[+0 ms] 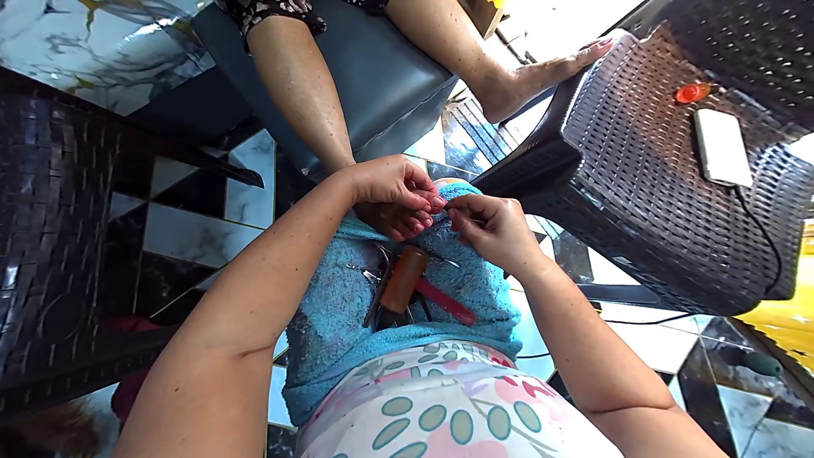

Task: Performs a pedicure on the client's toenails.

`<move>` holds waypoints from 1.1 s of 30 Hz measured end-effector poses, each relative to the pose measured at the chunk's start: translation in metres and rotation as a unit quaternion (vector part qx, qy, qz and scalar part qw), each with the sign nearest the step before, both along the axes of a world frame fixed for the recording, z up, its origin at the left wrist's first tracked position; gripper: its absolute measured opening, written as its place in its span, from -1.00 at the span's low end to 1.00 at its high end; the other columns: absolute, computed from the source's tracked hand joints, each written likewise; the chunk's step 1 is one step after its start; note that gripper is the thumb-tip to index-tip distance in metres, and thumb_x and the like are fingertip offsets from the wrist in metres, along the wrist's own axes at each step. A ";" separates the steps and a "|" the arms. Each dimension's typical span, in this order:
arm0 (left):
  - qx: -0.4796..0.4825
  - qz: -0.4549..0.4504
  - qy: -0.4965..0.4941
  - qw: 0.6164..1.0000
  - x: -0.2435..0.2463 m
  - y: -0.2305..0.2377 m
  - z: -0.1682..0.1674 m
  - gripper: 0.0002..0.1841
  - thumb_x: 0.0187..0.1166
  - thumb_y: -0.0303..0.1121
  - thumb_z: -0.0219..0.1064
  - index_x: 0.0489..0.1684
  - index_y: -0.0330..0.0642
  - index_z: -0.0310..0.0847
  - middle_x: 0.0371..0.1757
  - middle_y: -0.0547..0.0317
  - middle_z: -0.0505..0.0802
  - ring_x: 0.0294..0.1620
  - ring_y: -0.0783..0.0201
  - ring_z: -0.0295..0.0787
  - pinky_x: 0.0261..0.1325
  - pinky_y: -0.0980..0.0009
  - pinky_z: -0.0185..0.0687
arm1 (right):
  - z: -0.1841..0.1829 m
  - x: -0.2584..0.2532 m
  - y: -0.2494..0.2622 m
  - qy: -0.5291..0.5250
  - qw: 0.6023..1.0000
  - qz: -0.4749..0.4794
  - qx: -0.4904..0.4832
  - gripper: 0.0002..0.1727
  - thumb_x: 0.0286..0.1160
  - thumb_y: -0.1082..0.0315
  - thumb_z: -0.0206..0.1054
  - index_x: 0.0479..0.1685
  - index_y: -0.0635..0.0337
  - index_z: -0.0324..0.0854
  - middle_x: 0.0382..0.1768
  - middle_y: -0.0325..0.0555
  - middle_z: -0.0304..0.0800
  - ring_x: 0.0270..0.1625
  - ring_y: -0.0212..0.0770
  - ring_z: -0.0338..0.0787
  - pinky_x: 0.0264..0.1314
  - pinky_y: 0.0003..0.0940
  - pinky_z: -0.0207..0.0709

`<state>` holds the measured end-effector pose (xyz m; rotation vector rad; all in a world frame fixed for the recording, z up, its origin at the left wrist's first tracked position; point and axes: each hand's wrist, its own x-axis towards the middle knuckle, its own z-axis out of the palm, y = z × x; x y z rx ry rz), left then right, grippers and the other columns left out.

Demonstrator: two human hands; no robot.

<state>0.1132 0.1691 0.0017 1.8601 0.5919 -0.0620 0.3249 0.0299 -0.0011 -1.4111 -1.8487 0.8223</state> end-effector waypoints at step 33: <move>0.025 0.025 0.041 0.999 0.003 -0.009 0.008 -0.80 0.60 -0.27 0.45 0.02 -0.14 0.78 -0.07 0.21 0.90 -0.03 0.45 0.82 0.16 0.43 0.67 | 0.005 -0.014 -0.007 -0.125 0.989 -0.052 0.053 -0.81 0.54 0.41 0.29 -0.12 0.18 0.84 -0.45 -0.19 0.83 -0.46 -0.38 0.74 -0.38 -0.39 0.63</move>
